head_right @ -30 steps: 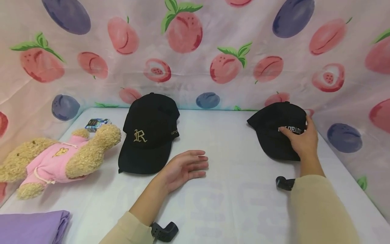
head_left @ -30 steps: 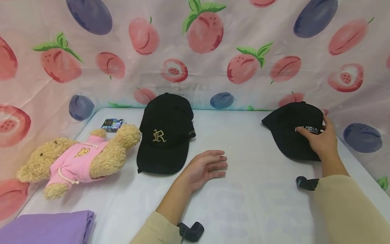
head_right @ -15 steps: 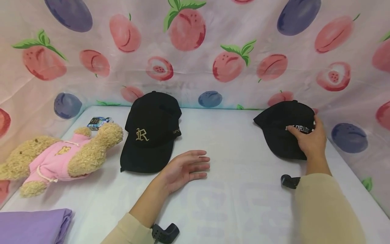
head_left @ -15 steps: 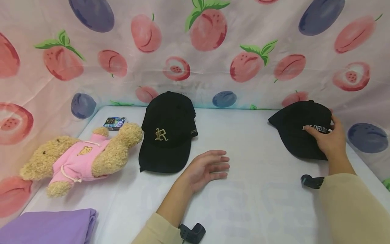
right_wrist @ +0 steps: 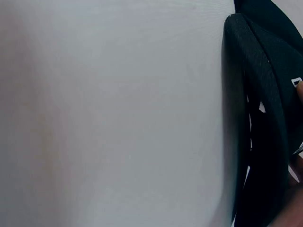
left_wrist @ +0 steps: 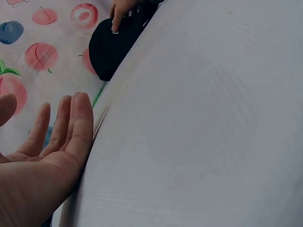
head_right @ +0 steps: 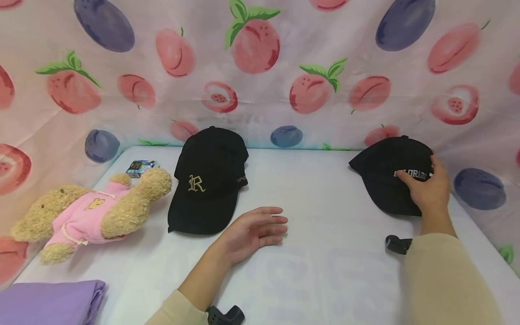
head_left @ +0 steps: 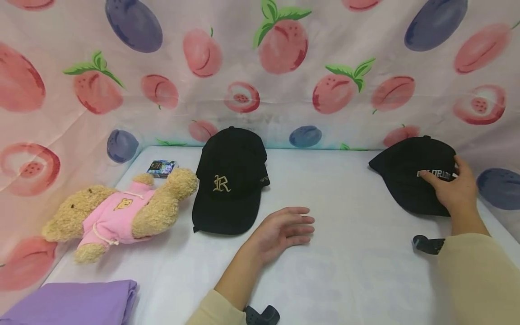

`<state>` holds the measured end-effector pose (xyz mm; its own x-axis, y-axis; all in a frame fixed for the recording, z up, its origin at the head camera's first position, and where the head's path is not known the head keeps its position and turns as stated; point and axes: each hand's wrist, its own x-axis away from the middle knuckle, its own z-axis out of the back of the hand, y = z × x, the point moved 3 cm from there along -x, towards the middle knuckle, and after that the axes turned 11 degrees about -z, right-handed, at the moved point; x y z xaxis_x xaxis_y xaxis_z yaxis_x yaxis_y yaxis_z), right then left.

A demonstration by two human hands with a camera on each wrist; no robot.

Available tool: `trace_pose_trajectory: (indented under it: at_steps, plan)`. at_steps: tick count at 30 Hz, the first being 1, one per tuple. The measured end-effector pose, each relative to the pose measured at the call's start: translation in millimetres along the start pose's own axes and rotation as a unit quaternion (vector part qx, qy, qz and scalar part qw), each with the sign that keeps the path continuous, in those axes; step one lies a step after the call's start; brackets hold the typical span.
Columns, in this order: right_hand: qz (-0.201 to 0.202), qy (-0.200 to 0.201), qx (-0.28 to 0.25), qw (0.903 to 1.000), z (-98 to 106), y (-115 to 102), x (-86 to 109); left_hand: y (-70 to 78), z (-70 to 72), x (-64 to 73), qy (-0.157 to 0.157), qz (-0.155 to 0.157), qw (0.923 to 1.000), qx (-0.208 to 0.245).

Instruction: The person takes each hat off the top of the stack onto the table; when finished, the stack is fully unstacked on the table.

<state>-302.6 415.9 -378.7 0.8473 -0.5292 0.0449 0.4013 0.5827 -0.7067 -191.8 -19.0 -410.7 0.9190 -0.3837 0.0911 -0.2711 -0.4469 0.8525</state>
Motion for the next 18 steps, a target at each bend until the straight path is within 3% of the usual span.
trace_pose_trajectory:
  at_steps: [18]
  plan:
    - [0.003, 0.019, 0.061, 0.9980, 3.4, -9.6, -8.0, -3.4, 1.2, 5.0, 0.009, -0.001, 0.9999, 0.011]
